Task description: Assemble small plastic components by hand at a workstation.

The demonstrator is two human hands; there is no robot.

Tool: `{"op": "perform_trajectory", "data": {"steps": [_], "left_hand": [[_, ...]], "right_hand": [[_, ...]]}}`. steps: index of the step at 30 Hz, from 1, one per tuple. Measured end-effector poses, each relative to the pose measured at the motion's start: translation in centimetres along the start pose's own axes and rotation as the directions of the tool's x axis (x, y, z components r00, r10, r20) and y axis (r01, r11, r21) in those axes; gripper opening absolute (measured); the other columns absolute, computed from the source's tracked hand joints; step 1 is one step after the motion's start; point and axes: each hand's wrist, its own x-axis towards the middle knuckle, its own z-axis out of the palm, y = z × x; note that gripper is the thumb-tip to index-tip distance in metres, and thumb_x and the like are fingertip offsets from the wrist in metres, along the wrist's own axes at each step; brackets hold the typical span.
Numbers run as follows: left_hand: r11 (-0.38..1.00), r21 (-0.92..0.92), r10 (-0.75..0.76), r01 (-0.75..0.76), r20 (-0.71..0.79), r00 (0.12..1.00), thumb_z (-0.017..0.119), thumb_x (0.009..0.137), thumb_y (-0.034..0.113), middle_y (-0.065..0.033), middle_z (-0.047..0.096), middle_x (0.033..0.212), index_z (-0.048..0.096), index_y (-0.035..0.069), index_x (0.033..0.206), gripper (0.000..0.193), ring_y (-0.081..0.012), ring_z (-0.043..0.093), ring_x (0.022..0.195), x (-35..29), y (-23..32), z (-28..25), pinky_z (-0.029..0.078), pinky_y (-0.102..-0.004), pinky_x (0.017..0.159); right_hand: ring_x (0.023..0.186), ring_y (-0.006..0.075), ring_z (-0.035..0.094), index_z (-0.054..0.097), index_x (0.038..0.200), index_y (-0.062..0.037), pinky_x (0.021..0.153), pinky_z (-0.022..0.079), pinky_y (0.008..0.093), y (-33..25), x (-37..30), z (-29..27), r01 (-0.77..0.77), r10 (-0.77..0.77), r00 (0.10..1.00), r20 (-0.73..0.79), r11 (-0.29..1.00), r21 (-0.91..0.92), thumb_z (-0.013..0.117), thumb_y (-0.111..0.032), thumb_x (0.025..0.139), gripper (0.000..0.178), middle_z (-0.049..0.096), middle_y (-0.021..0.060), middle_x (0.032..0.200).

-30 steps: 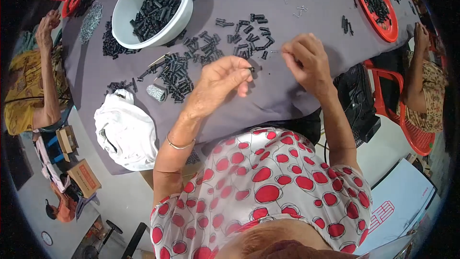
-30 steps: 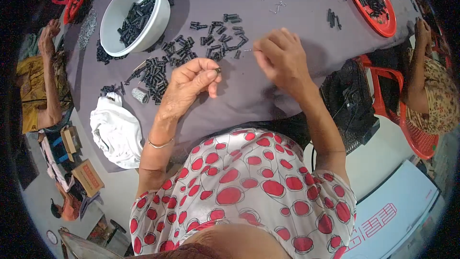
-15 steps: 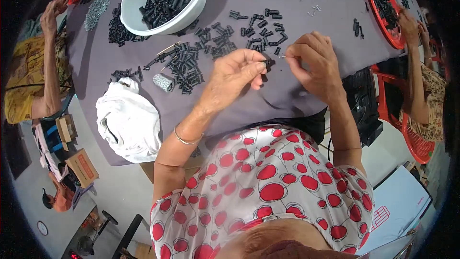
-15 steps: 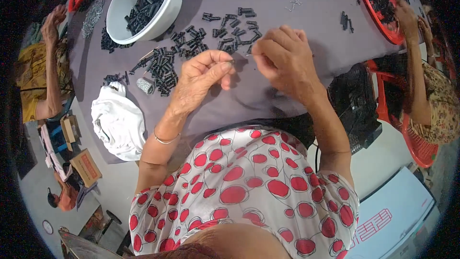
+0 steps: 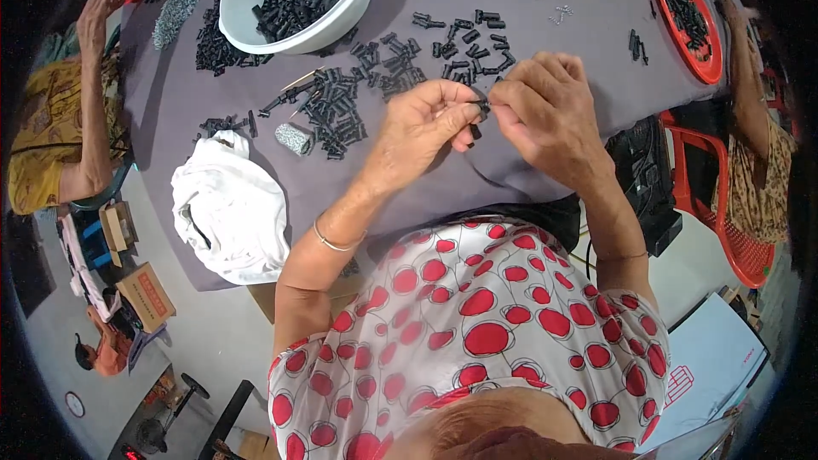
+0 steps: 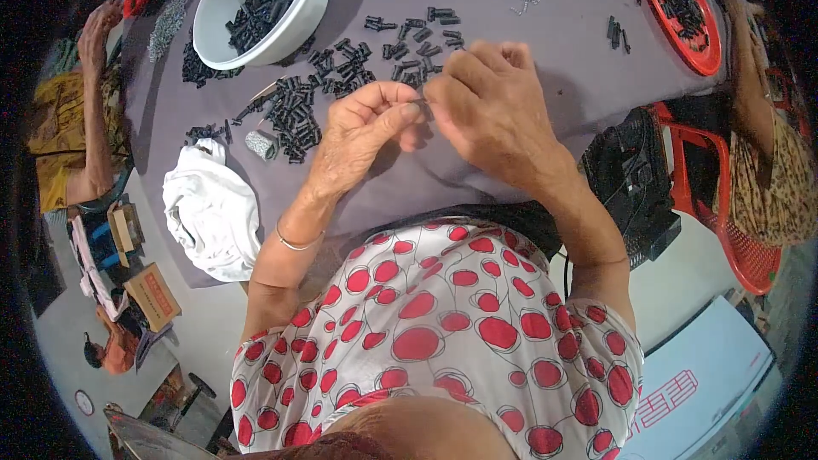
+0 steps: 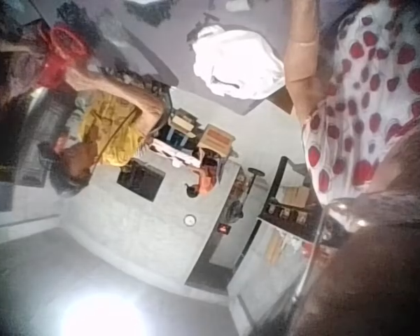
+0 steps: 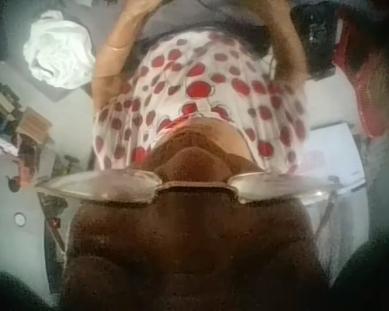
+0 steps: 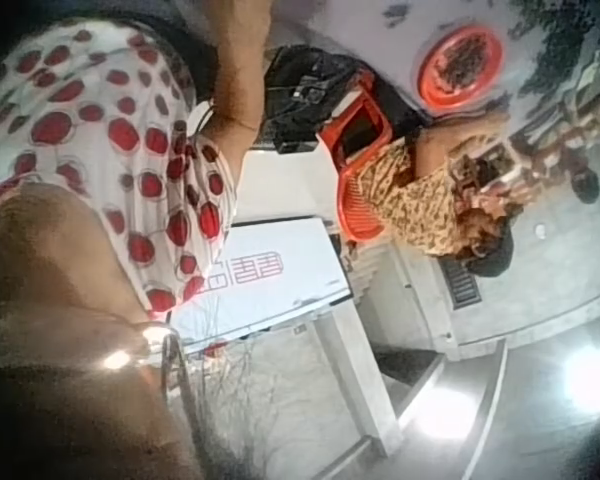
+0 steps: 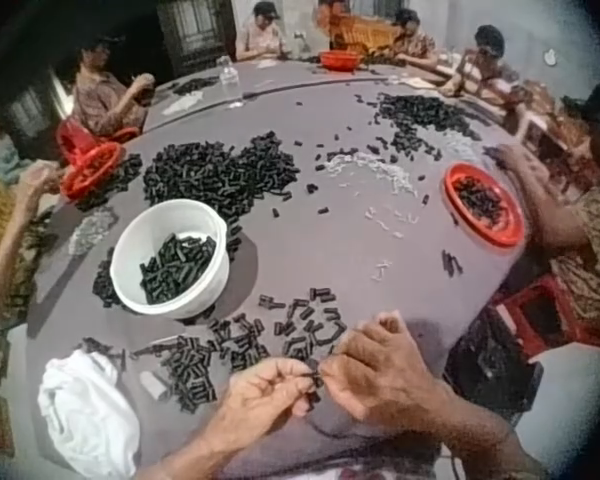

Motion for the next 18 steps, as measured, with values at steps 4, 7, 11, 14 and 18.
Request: {"op": "perform_trajectory", "data": {"steps": [4, 7, 11, 14, 18], "left_hand": [[0.997, -0.074, 0.009, -0.008, 0.008, 1.0, 0.058, 0.091, 0.013, -0.0048, 0.062, 0.084, 0.057, -0.003, 0.102, 0.02, -0.0079, 0.057, 0.065, 0.1, -0.3, -0.1, 0.049, -0.0214, 0.06], [0.981, -0.191, -0.021, 0.029, 0.039, 0.999, 0.057, 0.091, 0.013, -0.0066, 0.062, 0.085, 0.056, -0.003, 0.103, 0.02, -0.0093, 0.058, 0.064, 0.2, 0.0, -0.3, 0.051, -0.0226, 0.06], [0.916, -0.394, -0.039, 0.074, 0.095, 0.995, 0.056, 0.092, 0.013, -0.0095, 0.063, 0.086, 0.055, -0.003, 0.103, 0.019, -0.0116, 0.059, 0.064, 0.2, 0.4, -0.7, 0.053, -0.025, 0.061], [0.93, -0.364, -0.012, 0.046, 0.095, 0.995, 0.056, 0.091, 0.011, -0.0084, 0.063, 0.088, 0.057, 0.003, 0.104, 0.016, -0.0111, 0.059, 0.064, 0.3, 0.1, -0.9, 0.053, -0.0257, 0.059], [0.936, -0.351, -0.005, 0.039, 0.095, 0.995, 0.056, 0.091, 0.011, -0.0084, 0.062, 0.087, 0.057, 0.002, 0.104, 0.016, -0.0111, 0.058, 0.064, 0.4, 0.3, -0.9, 0.053, -0.0259, 0.059]], "right_hand": [[0.08, 0.0209, 0.054, 0.06, 0.082, -0.0118, 0.073, 0.038, 0.037, -0.1, 0.0, 0.2, -0.029, 0.027, 0.999, 0.018, 0.991, 0.128, 0.068, -0.01, 0.067, 0.017, 0.055, 0.0003, 0.081], [0.078, 0.0224, 0.056, 0.061, 0.085, -0.0102, 0.071, 0.041, 0.0363, 0.0, -0.2, 0.2, -0.09, 0.092, 0.996, 0.005, 0.959, 0.267, 0.067, -0.004, 0.067, 0.019, 0.056, 0.0018, 0.081], [0.075, 0.0245, 0.058, 0.061, 0.088, -0.0068, 0.068, 0.045, 0.0356, 1.2, -0.6, -0.2, -0.244, 0.299, 0.949, -0.1, 0.898, 0.366, 0.065, 0.002, 0.068, 0.022, 0.058, 0.0054, 0.082], [0.077, 0.0247, 0.056, 0.06, 0.089, -0.0063, 0.068, 0.044, 0.0359, 2.1, -1.3, 0.1, -0.188, 0.211, 0.975, -0.076, 0.953, 0.236, 0.064, 0.002, 0.067, 0.023, 0.056, 0.0062, 0.083], [0.082, 0.0232, 0.054, 0.058, 0.093, -0.009, 0.07, 0.042, 0.0358, 2.6, -1.9, 1.4, 0.007, -0.005, 1.0, -0.026, 0.996, 0.094, 0.065, 0.0, 0.066, 0.03, 0.053, 0.0037, 0.088]]}}
